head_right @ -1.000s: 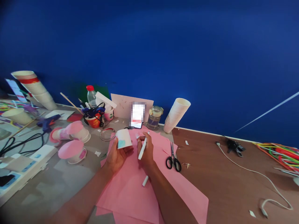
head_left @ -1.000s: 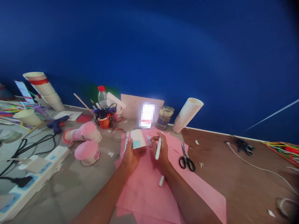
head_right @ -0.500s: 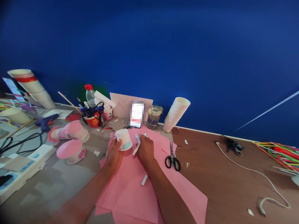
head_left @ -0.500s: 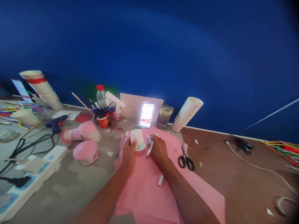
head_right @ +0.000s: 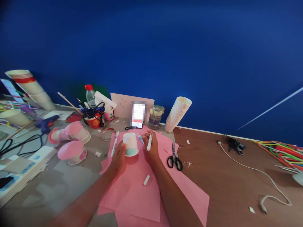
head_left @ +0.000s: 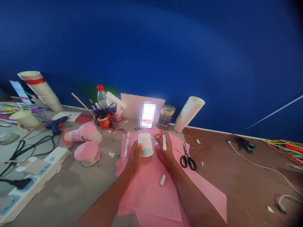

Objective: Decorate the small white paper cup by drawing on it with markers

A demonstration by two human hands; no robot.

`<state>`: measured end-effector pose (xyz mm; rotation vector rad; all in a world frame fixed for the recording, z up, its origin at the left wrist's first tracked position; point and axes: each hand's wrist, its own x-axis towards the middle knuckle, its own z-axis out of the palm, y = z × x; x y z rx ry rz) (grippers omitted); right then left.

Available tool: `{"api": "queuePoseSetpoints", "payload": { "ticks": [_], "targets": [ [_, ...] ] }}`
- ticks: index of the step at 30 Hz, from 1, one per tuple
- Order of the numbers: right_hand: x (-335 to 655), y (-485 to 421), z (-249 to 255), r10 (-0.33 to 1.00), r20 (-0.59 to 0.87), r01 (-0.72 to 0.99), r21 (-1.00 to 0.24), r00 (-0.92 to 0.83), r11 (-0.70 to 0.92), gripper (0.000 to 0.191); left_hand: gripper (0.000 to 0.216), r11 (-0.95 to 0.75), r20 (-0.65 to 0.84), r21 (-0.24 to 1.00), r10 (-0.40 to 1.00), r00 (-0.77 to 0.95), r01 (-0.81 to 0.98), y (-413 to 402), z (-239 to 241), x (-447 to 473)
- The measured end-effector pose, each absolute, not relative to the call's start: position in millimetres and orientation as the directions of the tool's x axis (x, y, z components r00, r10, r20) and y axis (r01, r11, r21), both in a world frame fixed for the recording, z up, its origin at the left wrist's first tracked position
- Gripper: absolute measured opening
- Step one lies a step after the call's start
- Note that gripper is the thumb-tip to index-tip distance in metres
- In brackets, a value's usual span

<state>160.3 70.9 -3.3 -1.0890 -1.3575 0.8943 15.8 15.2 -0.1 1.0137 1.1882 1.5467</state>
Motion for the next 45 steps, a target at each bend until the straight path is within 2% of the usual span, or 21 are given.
{"api": "queuePoseSetpoints", "payload": {
  "ticks": [2,5,10,16,19,21,24,27,29,32,35,38,41,43,45],
  "targets": [
    [159.7,67.6,1.3,0.946,0.322,-0.085,-0.944,-0.032,0.319,0.037,0.051,-0.154,0.137,0.986,0.971,-0.197,-0.072,14.4,-2.0,16.1],
    [159.6,64.2,5.3,0.92,0.358,-0.164,-0.929,-0.161,0.333,0.044,0.053,-0.183,0.177,0.983,0.972,-0.156,-0.024,13.2,-4.4,16.9],
    [160.9,64.0,4.5,0.888,0.381,-0.01,-0.92,-0.256,0.392,0.044,0.05,-0.195,0.191,0.98,0.975,-0.111,-0.028,12.4,-10.8,18.4],
    [164.6,68.0,-1.4,0.852,0.484,0.174,-0.838,-0.199,0.517,0.049,0.053,-0.29,0.282,0.957,0.892,-0.354,0.031,14.5,-23.2,17.9],
    [165.9,69.0,-5.3,0.817,0.506,0.296,-0.764,-0.278,0.574,0.052,0.046,-0.341,0.343,0.937,0.853,-0.392,0.078,15.2,-24.3,15.8],
    [166.4,69.6,-7.9,0.809,0.513,0.313,-0.748,-0.287,0.585,0.053,0.04,-0.379,0.411,0.912,0.826,-0.386,0.159,14.2,-21.8,14.1],
    [167.2,72.2,-12.1,0.824,0.532,0.158,-0.812,-0.196,0.562,0.051,0.031,-0.474,0.577,0.807,0.758,-0.303,0.353,8.8,-14.0,13.7],
    [169.5,78.1,-16.9,0.851,0.525,-0.057,-0.85,-0.017,0.524,0.045,0.027,-0.646,0.729,0.631,0.683,-0.046,0.43,-1.4,-4.2,19.6],
    [171.9,82.4,-19.3,0.856,0.508,-0.121,-0.848,0.093,0.516,0.041,0.022,-0.734,0.708,0.584,0.67,0.225,0.347,-9.4,1.3,27.1],
    [174.9,86.2,-19.5,0.85,0.489,-0.132,-0.846,0.193,0.517,0.036,0.02,-0.747,0.508,0.575,0.646,0.571,0.334,-18.7,5.5,39.2],
    [175.5,86.0,-16.3,0.844,0.495,-0.115,-0.844,0.208,0.524,0.033,0.036,-0.778,0.31,0.487,0.579,0.755,0.397,-22.6,5.1,45.9],
    [174.4,84.3,-13.6,0.843,0.502,-0.109,-0.843,0.195,0.527,0.03,0.026,-0.815,0.223,0.4,0.531,0.817,0.42,-23.2,2.8,46.4],
    [173.5,83.3,-14.2,0.848,0.499,-0.098,-0.849,0.178,0.519,0.03,0.017,-0.8,0.171,0.396,0.547,0.819,0.451,-22.9,0.2,45.5],
    [173.2,82.9,-15.5,0.851,0.496,-0.087,-0.853,0.171,0.514,0.031,0.025,-0.749,0.161,0.476,0.588,0.792,0.46,-22.2,-1.2,45.8],
    [172.7,82.7,-16.3,0.855,0.487,-0.087,-0.858,0.176,0.506,0.032,0.029,-0.642,0.191,0.644,0.66,0.726,0.415,-20.6,-1.3,46.4]
  ]
}}
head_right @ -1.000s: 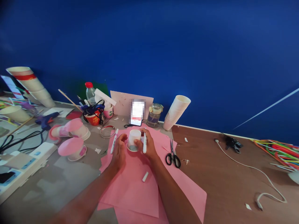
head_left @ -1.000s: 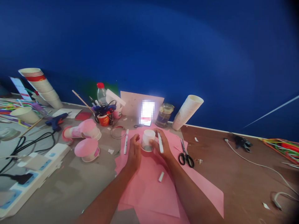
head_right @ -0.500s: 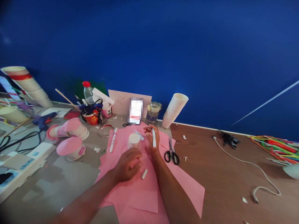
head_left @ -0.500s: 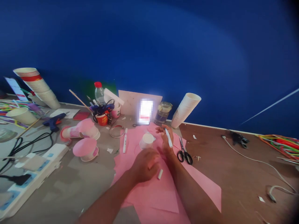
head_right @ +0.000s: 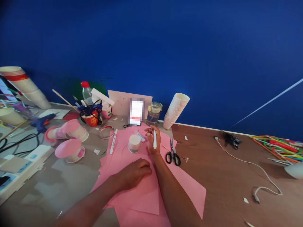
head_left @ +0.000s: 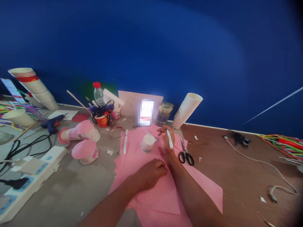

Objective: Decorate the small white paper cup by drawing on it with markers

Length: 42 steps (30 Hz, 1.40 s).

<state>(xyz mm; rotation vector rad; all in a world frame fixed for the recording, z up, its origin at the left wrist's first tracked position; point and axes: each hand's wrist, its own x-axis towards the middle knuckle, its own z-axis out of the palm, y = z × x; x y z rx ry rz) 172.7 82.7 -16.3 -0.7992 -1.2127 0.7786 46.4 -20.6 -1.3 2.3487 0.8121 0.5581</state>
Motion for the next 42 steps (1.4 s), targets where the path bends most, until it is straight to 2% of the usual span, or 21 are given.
{"api": "queuePoseSetpoints", "payload": {
  "ticks": [3,4,5,7,8,11,13,16,19,23,28,31,33,39,42],
  "targets": [
    [171.0,83.1,-13.5,0.871,0.449,-0.148,-0.865,0.201,0.48,0.032,0.023,-0.306,0.182,0.934,0.85,0.495,0.182,-15.4,3.0,44.9],
    [170.2,83.3,-10.8,0.879,0.427,-0.185,-0.866,0.21,0.465,0.032,0.021,-0.145,0.117,0.989,0.912,0.393,0.043,-12.8,5.7,43.0],
    [169.4,83.4,-7.1,0.89,0.404,-0.225,-0.866,0.214,0.447,0.032,0.022,0.008,0.038,0.991,0.941,0.336,-0.133,-10.0,9.0,40.3],
    [167.6,82.9,3.4,0.913,0.349,-0.3,-0.865,0.212,0.401,0.035,0.026,0.198,-0.067,0.872,0.954,0.292,-0.447,-4.1,15.8,33.2],
    [166.8,81.9,9.7,0.923,0.328,-0.329,-0.865,0.2,0.378,0.038,0.026,0.251,-0.096,0.801,0.95,0.296,-0.544,-1.2,18.8,29.2],
    [164.1,74.9,29.6,0.943,0.292,-0.376,-0.865,0.163,0.332,0.046,0.031,0.26,-0.133,0.619,0.965,0.227,-0.741,6.0,24.1,18.4],
    [161.2,66.3,40.3,0.942,0.298,-0.385,-0.86,0.154,0.335,0.037,0.031,0.23,-0.16,0.533,0.972,0.17,-0.814,9.8,24.5,13.2],
    [154.0,49.6,48.2,0.933,0.348,-0.413,-0.838,0.096,0.355,0.013,0.025,0.157,-0.184,0.444,0.98,0.082,-0.882,14.2,23.7,7.8],
    [144.6,34.5,47.4,0.907,0.42,-0.336,-0.849,0.038,0.408,0.004,0.019,0.104,-0.201,0.394,0.979,0.025,-0.913,16.9,23.6,3.4],
    [134.7,26.8,42.6,0.922,0.387,-0.215,-0.901,-0.006,0.377,0.007,0.024,0.098,-0.149,0.384,0.988,0.043,-0.918,17.9,23.6,-0.8],
    [130.3,29.6,41.4,0.928,0.372,-0.239,-0.898,0.032,0.369,0.011,0.031,0.103,-0.102,0.457,0.993,0.063,-0.883,17.8,23.5,-3.3],
    [129.4,29.3,42.8,0.93,0.365,-0.224,-0.904,0.04,0.364,0.018,0.024,0.096,-0.086,0.519,0.994,0.059,-0.849,17.7,23.8,-3.2],
    [128.8,28.4,44.2,0.93,0.365,-0.205,-0.907,0.047,0.367,0.021,0.028,0.091,-0.07,0.544,0.996,0.064,-0.834,17.8,23.4,-2.8],
    [125.7,25.3,49.9,0.928,0.371,-0.225,-0.903,0.023,0.367,0.025,0.028,0.139,-0.091,0.544,0.99,0.106,-0.828,18.2,20.4,-1.8],
    [124.4,24.0,48.9,0.919,0.393,-0.181,-0.904,-0.001,0.387,0.024,0.03,0.145,-0.105,0.551,0.989,0.105,-0.822,16.9,21.2,-0.1]
  ]
}}
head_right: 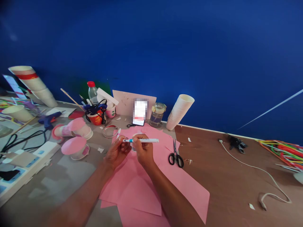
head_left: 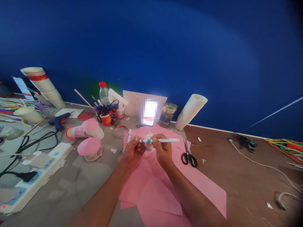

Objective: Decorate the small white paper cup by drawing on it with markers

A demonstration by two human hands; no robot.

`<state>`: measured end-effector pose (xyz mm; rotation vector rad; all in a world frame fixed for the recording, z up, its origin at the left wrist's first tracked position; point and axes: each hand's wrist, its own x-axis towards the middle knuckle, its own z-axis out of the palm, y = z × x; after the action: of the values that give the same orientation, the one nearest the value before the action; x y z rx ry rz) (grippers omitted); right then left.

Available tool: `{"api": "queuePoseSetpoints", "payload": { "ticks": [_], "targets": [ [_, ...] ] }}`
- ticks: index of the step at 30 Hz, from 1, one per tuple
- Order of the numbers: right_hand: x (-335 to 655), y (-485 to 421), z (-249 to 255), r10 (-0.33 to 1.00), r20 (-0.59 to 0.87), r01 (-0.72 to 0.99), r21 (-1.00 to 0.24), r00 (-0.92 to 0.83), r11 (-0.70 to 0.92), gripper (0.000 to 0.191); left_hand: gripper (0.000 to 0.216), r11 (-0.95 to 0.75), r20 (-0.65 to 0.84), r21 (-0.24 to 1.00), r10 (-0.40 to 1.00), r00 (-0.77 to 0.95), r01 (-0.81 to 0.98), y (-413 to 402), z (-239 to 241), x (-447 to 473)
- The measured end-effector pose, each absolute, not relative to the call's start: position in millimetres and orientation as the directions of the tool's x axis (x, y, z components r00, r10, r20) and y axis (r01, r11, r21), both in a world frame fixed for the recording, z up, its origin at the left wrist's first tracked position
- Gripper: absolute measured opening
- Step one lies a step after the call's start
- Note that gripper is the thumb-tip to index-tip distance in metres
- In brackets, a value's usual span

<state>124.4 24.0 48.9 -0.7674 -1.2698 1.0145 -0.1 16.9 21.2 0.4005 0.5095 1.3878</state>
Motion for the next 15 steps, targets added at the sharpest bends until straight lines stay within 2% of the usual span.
{"api": "queuePoseSetpoints", "payload": {
  "ticks": [5,10,12,15],
  "targets": [
    [120.1,22.7,32.9,0.887,0.454,-0.025,-0.891,-0.085,0.454,0.02,0.037,0.142,-0.12,0.611,0.989,0.087,-0.779,13.5,27.1,6.1],
    [117.3,20.4,19.4,0.868,0.475,0.002,-0.877,-0.144,0.48,0.018,0.041,0.138,-0.117,0.641,0.99,0.081,-0.755,9.6,32.9,10.3],
    [118.6,19.6,21.1,0.826,0.537,0.048,-0.833,-0.169,0.551,0.016,0.04,0.139,-0.113,0.654,0.99,0.085,-0.743,8.0,33.4,10.0],
    [121.1,19.2,28.5,0.71,0.677,0.133,-0.698,-0.195,0.703,0.013,0.038,0.137,-0.114,0.67,0.99,0.082,-0.73,5.6,32.9,8.5]
  ]
}}
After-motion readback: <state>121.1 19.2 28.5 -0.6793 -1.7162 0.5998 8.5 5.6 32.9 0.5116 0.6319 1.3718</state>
